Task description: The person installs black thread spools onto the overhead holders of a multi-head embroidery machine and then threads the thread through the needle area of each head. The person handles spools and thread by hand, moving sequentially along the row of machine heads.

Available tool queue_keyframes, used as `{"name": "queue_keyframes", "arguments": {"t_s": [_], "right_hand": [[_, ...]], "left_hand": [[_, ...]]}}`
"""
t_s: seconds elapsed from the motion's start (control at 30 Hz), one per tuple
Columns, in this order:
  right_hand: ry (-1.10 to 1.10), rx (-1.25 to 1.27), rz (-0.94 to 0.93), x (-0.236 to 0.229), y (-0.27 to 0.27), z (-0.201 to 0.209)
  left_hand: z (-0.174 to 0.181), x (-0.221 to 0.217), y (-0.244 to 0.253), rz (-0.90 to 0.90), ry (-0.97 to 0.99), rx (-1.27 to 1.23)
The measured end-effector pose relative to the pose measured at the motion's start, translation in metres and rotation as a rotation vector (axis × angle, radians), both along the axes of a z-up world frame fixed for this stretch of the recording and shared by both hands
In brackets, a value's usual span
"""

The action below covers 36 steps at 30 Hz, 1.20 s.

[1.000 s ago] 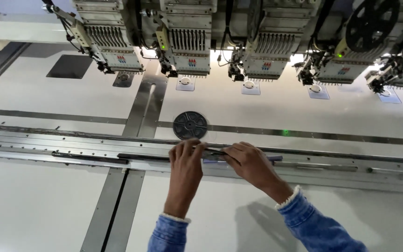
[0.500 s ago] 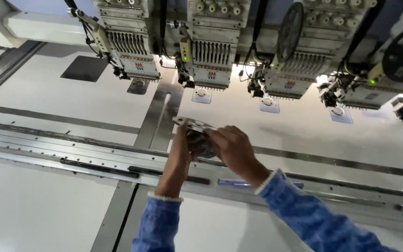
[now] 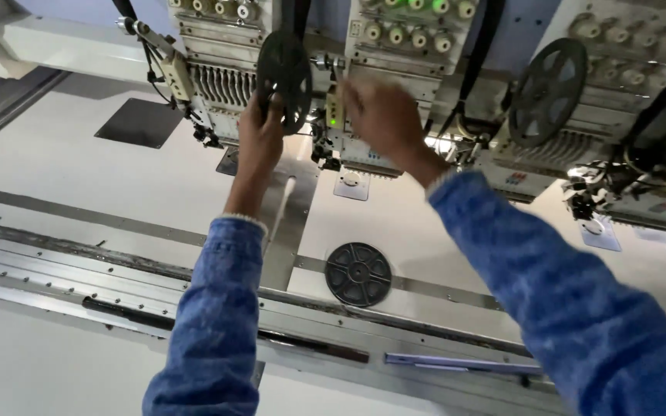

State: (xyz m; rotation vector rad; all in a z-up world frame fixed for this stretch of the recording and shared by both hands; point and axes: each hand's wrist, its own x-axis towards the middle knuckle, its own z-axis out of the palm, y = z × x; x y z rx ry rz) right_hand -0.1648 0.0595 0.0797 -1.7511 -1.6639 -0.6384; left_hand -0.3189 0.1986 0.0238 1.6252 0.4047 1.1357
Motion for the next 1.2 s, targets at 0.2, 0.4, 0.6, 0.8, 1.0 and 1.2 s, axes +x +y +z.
{"name": "queue_keyframes", "arguments": {"t_s": [0.2,0.4,0.6,0.8,1.0,1.2], "right_hand": [[0.215,-0.276,-0.033,0.024,0.078,0.03],[0.467,-0.23,0.093,0.041,0.111,0.02],[0.56,-0.171,0.045,0.023,0.103,0.019],[0.23,0.035,0.084,0.015,0.095,0.009],[0.123,0.003,0.015,-0.006,0.075,0.005],[-0.079,-0.002,0.015,-0.01,0.058,-0.008]], "left_hand": [[0.016,0.029,0.01,-0.089,-0.138,-0.13],[0.008,0.042,0.019,-0.132,-0.236,-0.162],[0.006,0.043,0.013,-0.244,-0.386,-0.278],[0.002,0.042,0.012,-0.165,-0.411,-0.169],[0.038,0.032,-0.021,-0.31,-0.364,-0.211],[0.016,0.042,-0.002,-0.124,-0.146,-0.019]]}}
